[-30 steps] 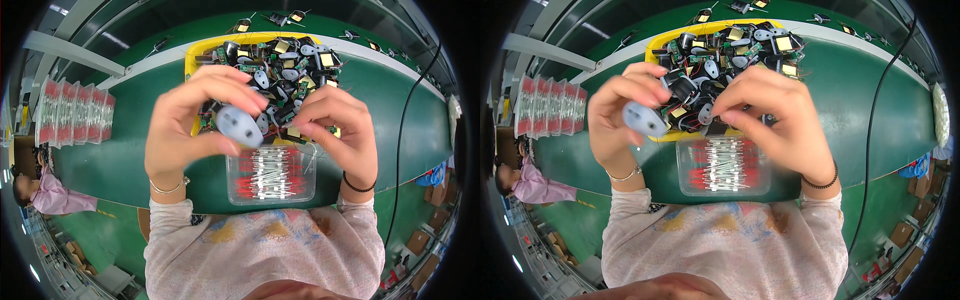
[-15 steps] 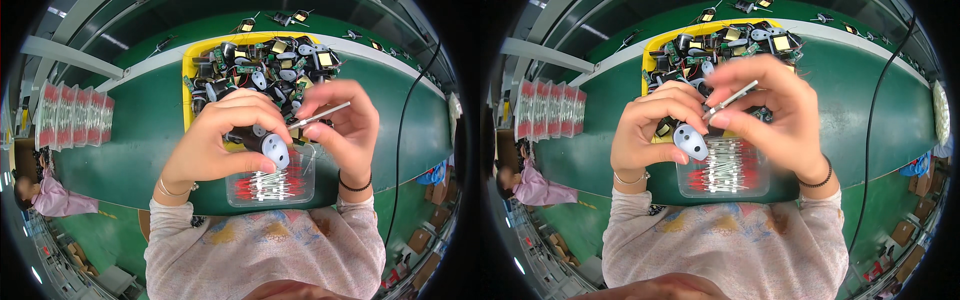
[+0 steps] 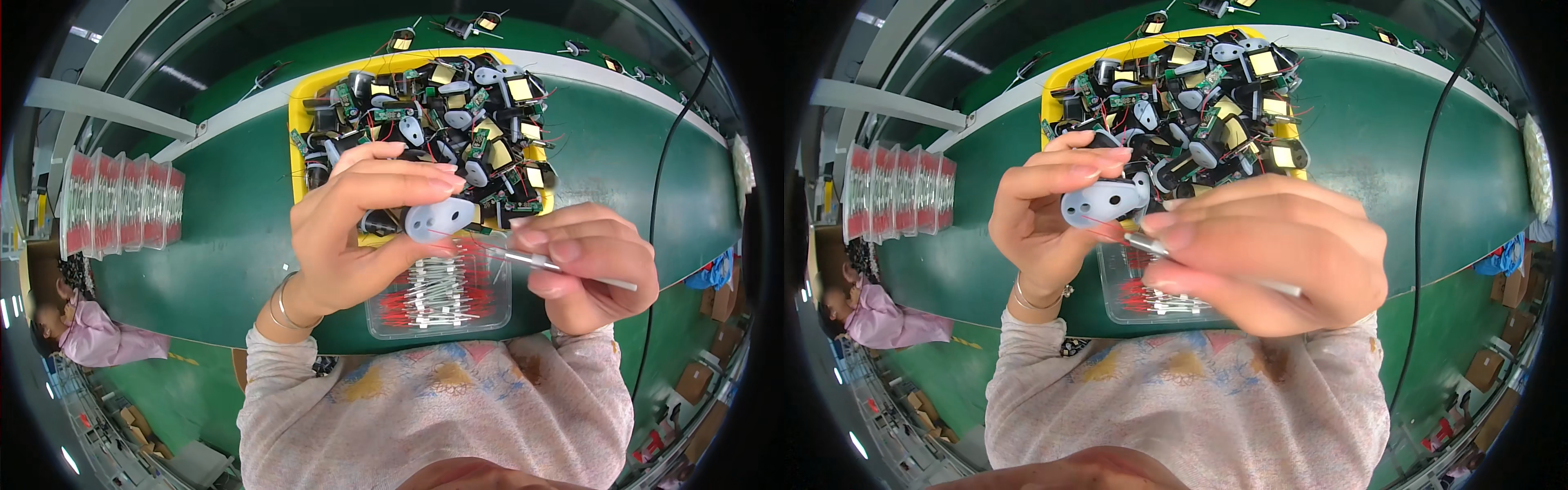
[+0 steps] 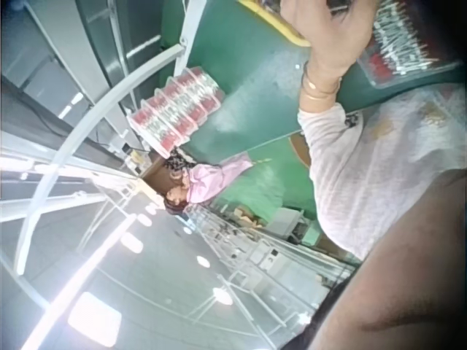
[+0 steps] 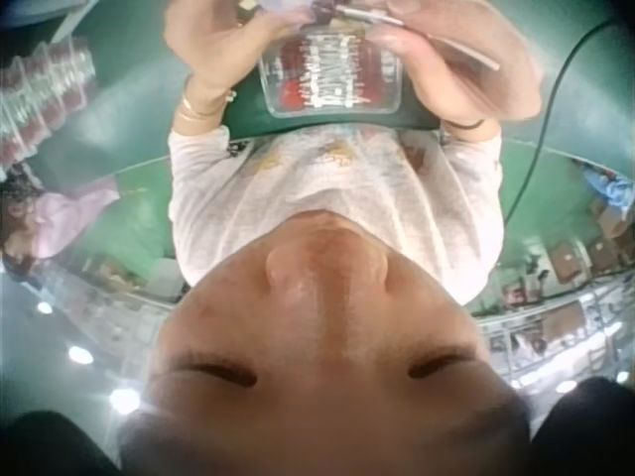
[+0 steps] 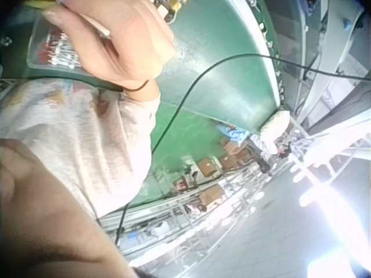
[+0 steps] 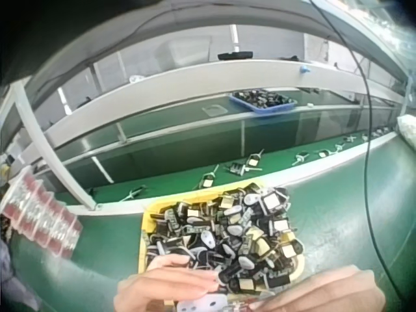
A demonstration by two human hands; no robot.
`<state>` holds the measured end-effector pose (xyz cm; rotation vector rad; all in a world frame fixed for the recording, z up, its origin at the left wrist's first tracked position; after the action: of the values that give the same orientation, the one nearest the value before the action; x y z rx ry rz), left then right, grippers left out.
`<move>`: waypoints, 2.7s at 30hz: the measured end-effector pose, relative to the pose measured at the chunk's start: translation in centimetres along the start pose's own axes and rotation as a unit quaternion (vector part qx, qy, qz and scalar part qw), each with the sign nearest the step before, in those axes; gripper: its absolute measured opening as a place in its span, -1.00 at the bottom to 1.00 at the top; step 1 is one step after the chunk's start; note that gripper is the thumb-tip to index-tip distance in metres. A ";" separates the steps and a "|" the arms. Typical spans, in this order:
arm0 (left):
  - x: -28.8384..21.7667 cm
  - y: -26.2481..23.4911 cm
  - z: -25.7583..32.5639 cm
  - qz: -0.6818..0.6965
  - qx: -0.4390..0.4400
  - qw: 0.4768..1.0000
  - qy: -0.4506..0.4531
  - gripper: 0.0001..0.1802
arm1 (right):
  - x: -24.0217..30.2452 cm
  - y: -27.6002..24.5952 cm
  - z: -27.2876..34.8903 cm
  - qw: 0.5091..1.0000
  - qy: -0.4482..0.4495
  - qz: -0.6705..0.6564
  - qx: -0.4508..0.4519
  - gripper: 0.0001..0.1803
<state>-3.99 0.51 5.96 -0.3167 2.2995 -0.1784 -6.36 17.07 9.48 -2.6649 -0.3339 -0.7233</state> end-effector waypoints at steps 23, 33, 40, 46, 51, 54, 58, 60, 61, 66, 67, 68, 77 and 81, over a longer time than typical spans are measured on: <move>-0.5 0.1 0.0 -0.054 0.001 0.998 0.011 -0.60 | -1.2 -0.8 0.4 0.990 0.130 -0.025 -0.041 -0.78; -0.9 0.5 0.0 -0.135 0.067 0.988 0.031 -0.50 | -1.3 -0.8 0.4 0.989 0.124 -0.048 -0.059 -0.78; -0.8 0.2 0.1 -0.098 0.003 0.995 0.030 -0.60 | -0.1 -0.5 -0.2 0.999 0.013 0.030 -0.016 -0.76; -0.9 0.0 0.0 -0.098 -0.011 0.995 0.030 -0.60 | 1.4 -0.2 0.0 0.994 -0.067 0.081 0.018 -0.68; -1.2 -0.1 -0.1 -0.106 -0.016 0.994 0.031 -0.60 | 1.7 0.1 0.2 0.994 -0.069 0.081 -0.019 -0.63; -1.0 -0.1 0.2 -0.112 -0.025 0.993 0.028 -0.61 | 1.8 0.3 0.3 0.994 -0.059 0.084 -0.035 -0.61; -1.3 0.0 0.1 -0.162 -0.008 0.986 0.034 -0.60 | 1.9 0.4 0.5 0.993 -0.046 0.096 -0.049 -0.61; -1.4 0.1 0.1 -0.184 0.000 0.982 0.040 -0.60 | 1.9 0.4 0.5 0.992 -0.049 0.101 -0.050 -0.61; -1.4 0.1 0.1 -0.186 -0.001 0.982 0.043 -0.60 | 1.9 0.4 0.5 0.992 -0.055 0.104 -0.047 -0.61; -1.5 0.2 0.0 -0.181 -0.016 0.983 0.033 -0.61 | 1.8 0.5 0.6 0.986 -0.108 0.123 -0.016 -0.62; -1.5 0.2 0.1 -0.181 -0.018 0.983 0.033 -0.61 | 1.9 0.5 0.7 0.984 -0.117 0.129 -0.017 -0.62; -1.4 0.1 0.1 -0.181 -0.020 0.983 0.033 -0.61 | 2.0 0.5 0.7 0.982 -0.126 0.136 -0.019 -0.63; -1.7 0.2 0.2 -0.198 -0.024 0.979 0.040 -0.59 | 2.5 0.7 0.9 0.977 -0.130 0.164 -0.046 -0.65; -1.7 0.2 0.2 -0.201 -0.026 0.978 0.041 -0.59 | 2.6 0.9 0.9 0.978 -0.127 0.159 -0.053 -0.67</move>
<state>-2.77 1.15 6.98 -0.8152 2.3000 -0.3391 -3.49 16.99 9.93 -2.8212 0.0718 -0.3122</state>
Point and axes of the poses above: each hand's wrist, its own z-axis away from the middle knuckle, its own y-axis out of the palm, x = y × z, the point moved 6 cm from there along -z, towards the middle knuckle, and after that the axes turned 3 degrees about -y, right-handed, at the moved point
